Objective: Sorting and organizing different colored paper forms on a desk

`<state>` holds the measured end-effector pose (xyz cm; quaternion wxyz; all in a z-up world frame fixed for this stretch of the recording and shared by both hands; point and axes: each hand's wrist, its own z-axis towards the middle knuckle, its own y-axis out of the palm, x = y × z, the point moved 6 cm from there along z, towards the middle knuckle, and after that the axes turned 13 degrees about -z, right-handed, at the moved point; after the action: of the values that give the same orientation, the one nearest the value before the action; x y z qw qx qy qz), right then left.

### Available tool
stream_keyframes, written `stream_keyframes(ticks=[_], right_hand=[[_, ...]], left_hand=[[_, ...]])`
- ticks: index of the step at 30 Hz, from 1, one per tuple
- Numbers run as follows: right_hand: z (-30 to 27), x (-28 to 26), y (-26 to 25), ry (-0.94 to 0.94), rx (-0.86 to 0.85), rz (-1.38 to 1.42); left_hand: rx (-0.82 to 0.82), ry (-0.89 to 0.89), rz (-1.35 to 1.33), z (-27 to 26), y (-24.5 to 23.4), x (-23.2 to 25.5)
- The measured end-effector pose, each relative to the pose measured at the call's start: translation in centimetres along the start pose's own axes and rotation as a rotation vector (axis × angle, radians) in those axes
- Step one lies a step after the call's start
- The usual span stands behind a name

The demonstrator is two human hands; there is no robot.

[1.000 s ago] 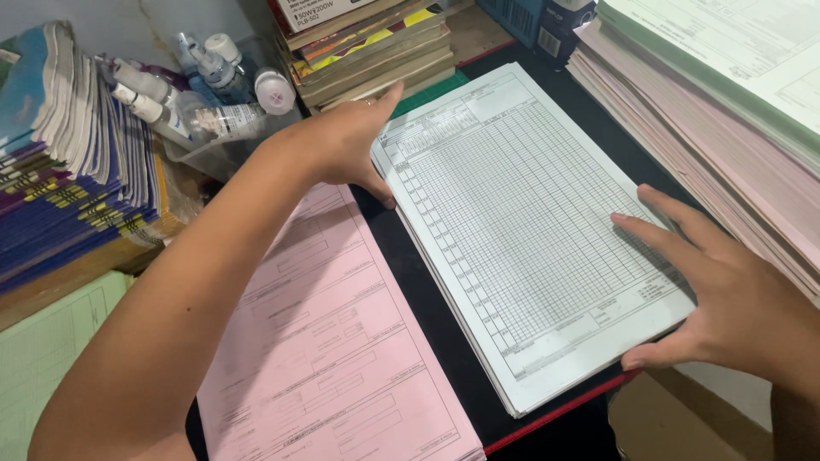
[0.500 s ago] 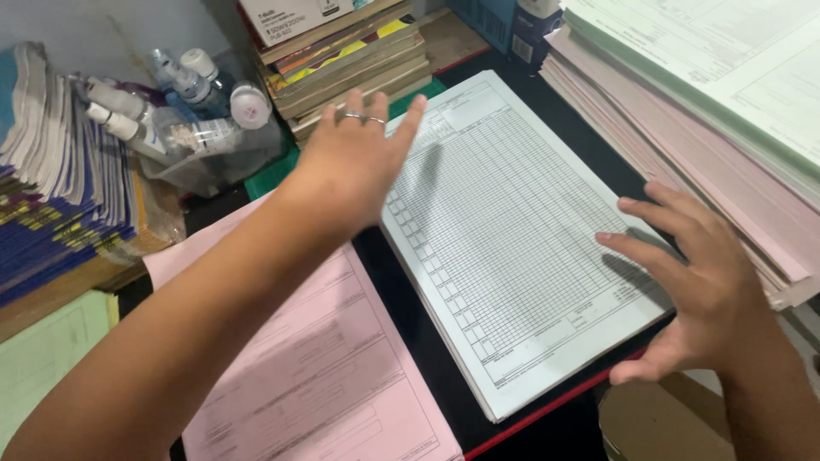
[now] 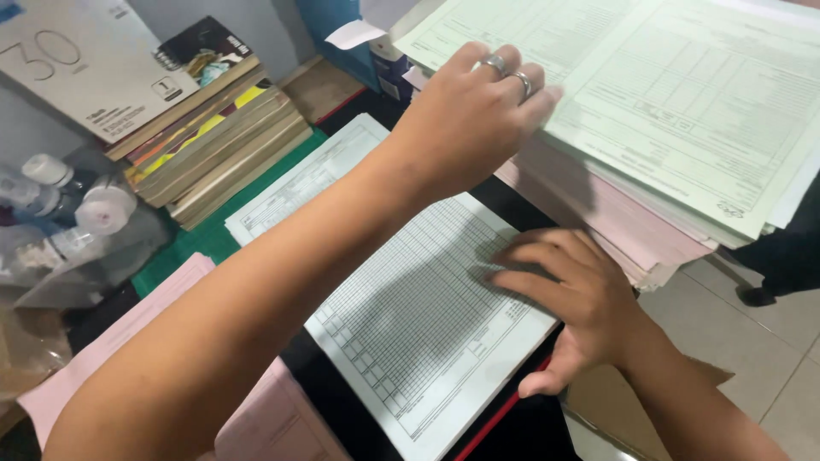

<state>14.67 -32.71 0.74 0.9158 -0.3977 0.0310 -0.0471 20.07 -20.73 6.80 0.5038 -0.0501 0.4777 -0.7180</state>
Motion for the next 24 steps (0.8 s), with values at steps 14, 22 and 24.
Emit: stream_keyframes(ticks=[14, 22, 24], right_hand=[[-0.3, 0.4, -0.6, -0.008, 0.046, 0.053], [-0.4, 1.7, 0.5, 0.431, 0.179, 1.088], [2.9, 0.1, 0.0, 0.456, 0.143, 1.530]], left_hand=[[0.221, -0.146, -0.294, -0.7, -4.8, -0.8], [0.155, -0.340, -0.531, -7.4, -16.9, 1.3], [0.151, -0.433, -0.464, -10.5, -19.2, 2.0]])
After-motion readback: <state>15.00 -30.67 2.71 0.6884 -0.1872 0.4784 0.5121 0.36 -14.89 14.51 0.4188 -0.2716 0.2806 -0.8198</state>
